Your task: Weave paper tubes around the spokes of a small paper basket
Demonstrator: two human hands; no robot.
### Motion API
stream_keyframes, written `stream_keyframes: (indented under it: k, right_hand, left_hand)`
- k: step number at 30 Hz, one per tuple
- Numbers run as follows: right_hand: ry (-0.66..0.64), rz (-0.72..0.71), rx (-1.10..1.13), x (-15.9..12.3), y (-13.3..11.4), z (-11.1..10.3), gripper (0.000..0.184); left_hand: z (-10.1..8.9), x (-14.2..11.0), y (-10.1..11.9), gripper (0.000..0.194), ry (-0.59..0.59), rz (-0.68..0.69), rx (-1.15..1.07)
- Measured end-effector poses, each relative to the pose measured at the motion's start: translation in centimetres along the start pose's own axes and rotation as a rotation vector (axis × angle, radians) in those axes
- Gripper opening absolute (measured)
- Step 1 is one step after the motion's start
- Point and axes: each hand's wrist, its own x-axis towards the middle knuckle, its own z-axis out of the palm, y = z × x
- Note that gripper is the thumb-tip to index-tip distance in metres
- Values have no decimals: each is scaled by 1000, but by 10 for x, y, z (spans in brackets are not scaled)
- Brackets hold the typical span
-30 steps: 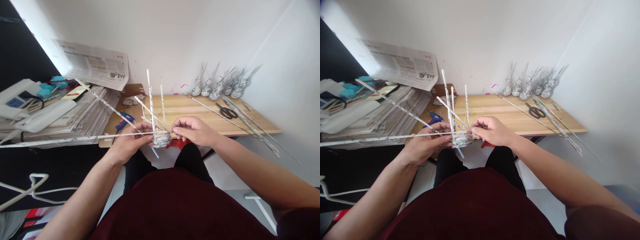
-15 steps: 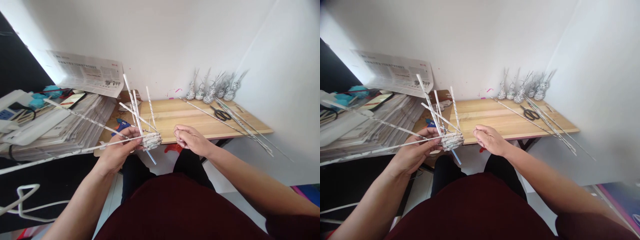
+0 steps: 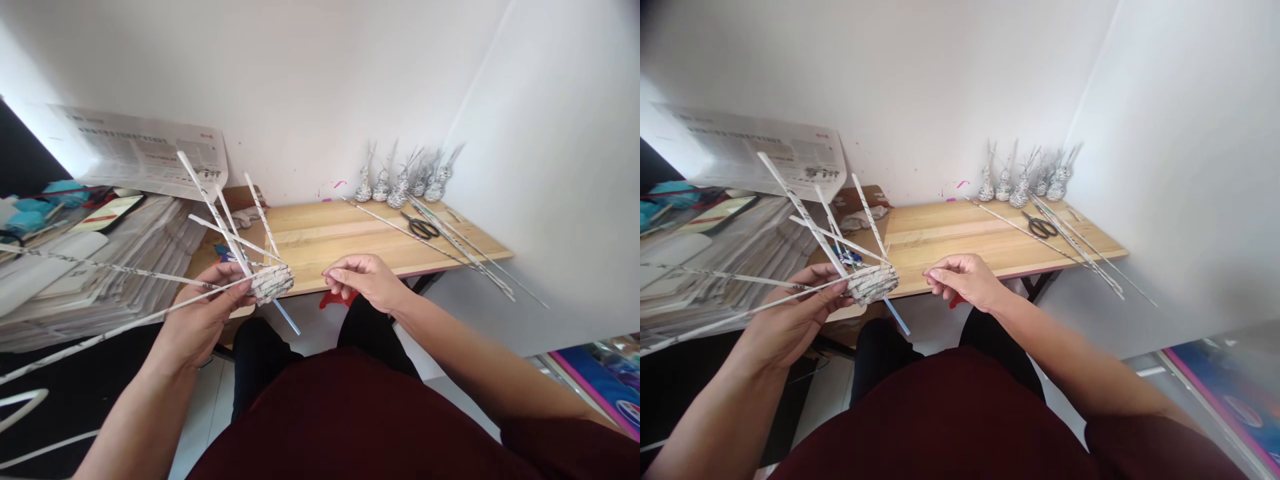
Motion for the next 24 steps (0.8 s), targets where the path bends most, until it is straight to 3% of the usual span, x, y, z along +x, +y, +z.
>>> stream_keyframes:
  k: [7, 11, 21, 24]
  right_hand:
    - [130, 24, -55, -5, 0, 5, 31]
    - [165, 60, -65, -11, 13, 10, 36]
    - [171, 241, -209, -17, 96, -6, 23]
    - [227, 275, -302, -16, 121, -14, 30]
  left_hand:
    - [-4, 0, -4, 32, 12, 5, -1]
    - [-7, -2, -6, 33, 28, -2, -12]
    - [-5, -4, -2, 39, 23, -18, -38]
    - [-5, -4, -2, 36, 5, -1, -59]
